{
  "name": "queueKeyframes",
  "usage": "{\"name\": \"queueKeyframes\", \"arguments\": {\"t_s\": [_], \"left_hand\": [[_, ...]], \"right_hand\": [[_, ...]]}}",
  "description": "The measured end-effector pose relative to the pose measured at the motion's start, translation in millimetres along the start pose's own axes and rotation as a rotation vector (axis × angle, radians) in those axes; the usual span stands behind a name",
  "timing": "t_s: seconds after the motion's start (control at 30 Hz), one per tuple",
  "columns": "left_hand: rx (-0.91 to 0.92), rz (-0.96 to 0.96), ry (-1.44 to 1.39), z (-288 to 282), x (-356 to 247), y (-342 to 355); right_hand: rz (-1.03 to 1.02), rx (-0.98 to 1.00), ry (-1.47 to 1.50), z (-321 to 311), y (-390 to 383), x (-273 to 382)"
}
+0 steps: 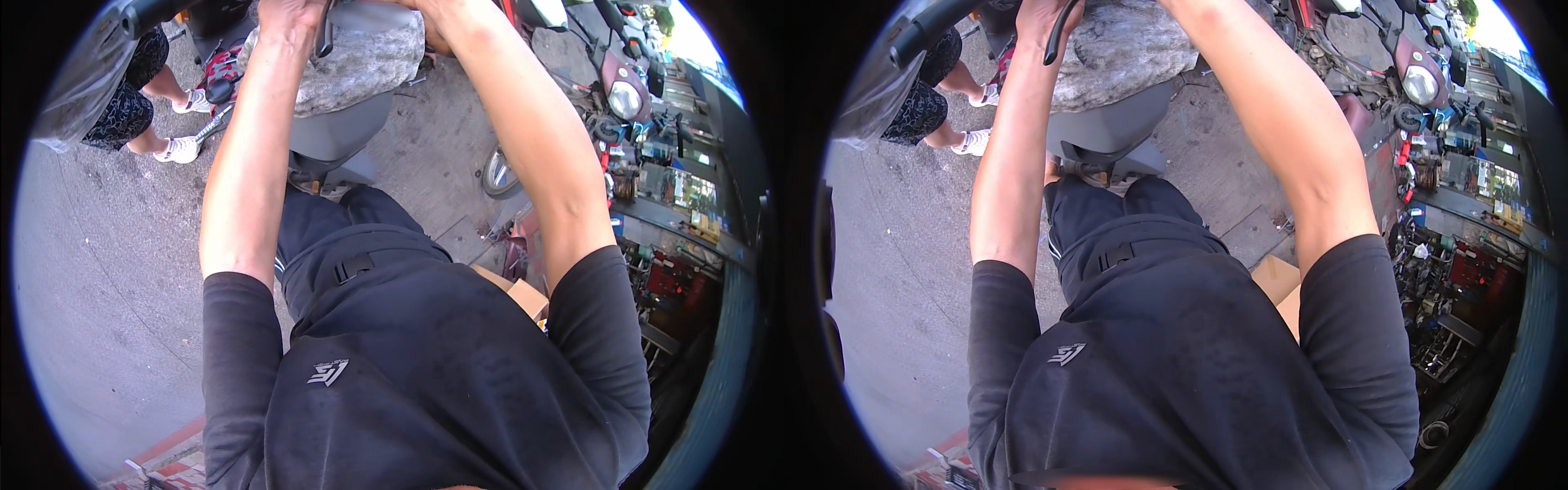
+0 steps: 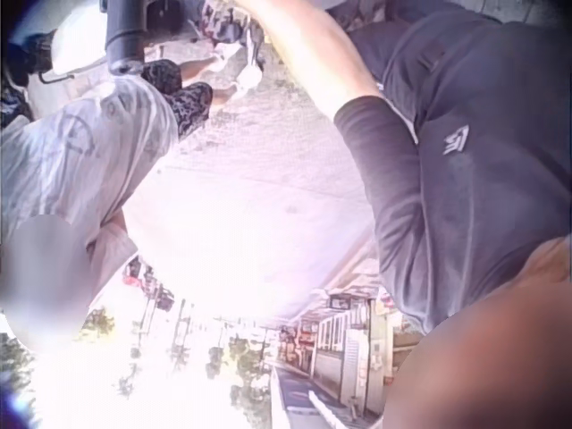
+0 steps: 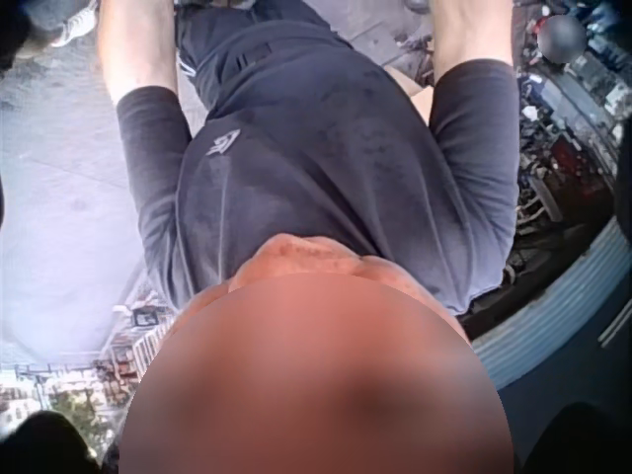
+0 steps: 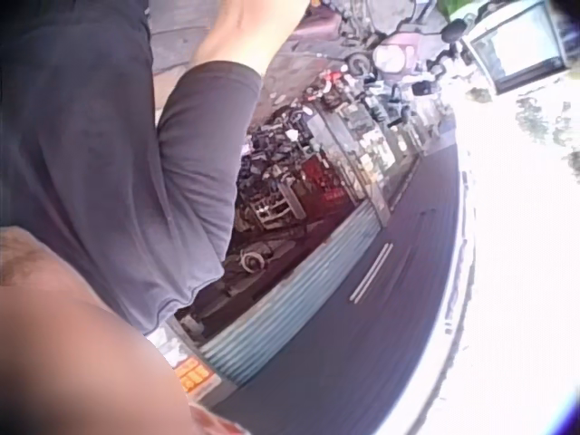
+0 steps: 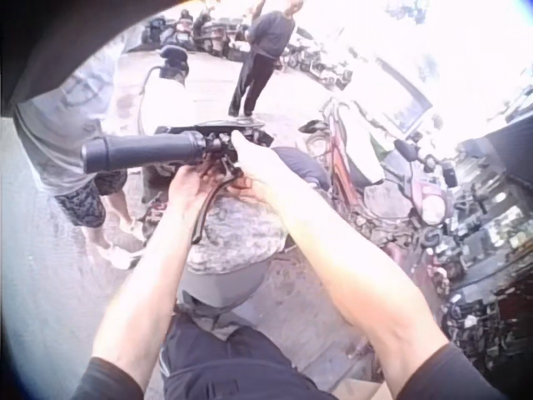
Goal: The person works on the left handlebar of a motorcycle, manipulating the brake lever and surrounding controls with both hands. They repeatedly adjust and reposition components near the grip and lever assembly.
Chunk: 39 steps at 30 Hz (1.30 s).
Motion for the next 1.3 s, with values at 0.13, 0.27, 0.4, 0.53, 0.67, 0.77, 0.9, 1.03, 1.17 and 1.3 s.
{"name": "queueKeyframes", "arguments": {"t_s": [0.13, 0.27, 0.4, 0.53, 0.67, 0.77, 0.9, 1.03, 1.17, 1.3], "left_hand": [[0.074, 0.001, -0.115, 7.3, 6.9, 4.8], [0.011, -0.014, -0.163, 6.7, 13.1, 1.5], [-0.066, 0.033, -0.069, 17.2, 14.1, -7.2], [-0.092, 0.059, -0.044, 9.9, 14.0, -3.0], [-0.031, 0.072, -0.079, 18.2, 11.7, -4.1], [-0.069, 0.026, 0.072, 16.0, 10.6, -6.5], [-0.052, -0.019, -0.084, 9.7, 12.1, -5.3], [-0.072, -0.077, -0.114, -18.2, 13.6, 4.8], [-0.142, -0.011, -0.129, -2.1, 8.8, -10.2], [-0.113, -0.003, -0.203, 8.6, 4.4, -14.6]], "right_hand": [[0.052, -0.063, -0.054, -2.7, -9.7, 9.6], [0.104, -0.101, -0.048, -6.4, -6.3, 4.1], [0.087, -0.099, -0.001, -13.2, -9.7, -0.3], [0.096, -0.118, -0.058, -15.6, -12.8, 0.5], [0.119, -0.124, -0.021, -20.3, -10.3, -4.7], [0.149, -0.138, -0.006, -21.5, -11.9, -6.8], [-0.006, -0.080, 0.001, -12.0, -19.5, 12.6], [0.080, -0.297, 0.080, -11.2, -34.6, 21.8], [-0.175, -0.454, 0.018, -34.6, -8.9, 8.3], [-0.185, -0.507, -0.033, -31.5, -27.1, 22.2]]}}
Point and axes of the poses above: each hand's wrist, its own y-axis towards the middle knuckle, its own z-axis out of the palm, x = y × z, the point moved 8 cm from there along y, towards the middle knuckle, and after that the axes turned 8 degrees about -y, right-handed, at the moved point
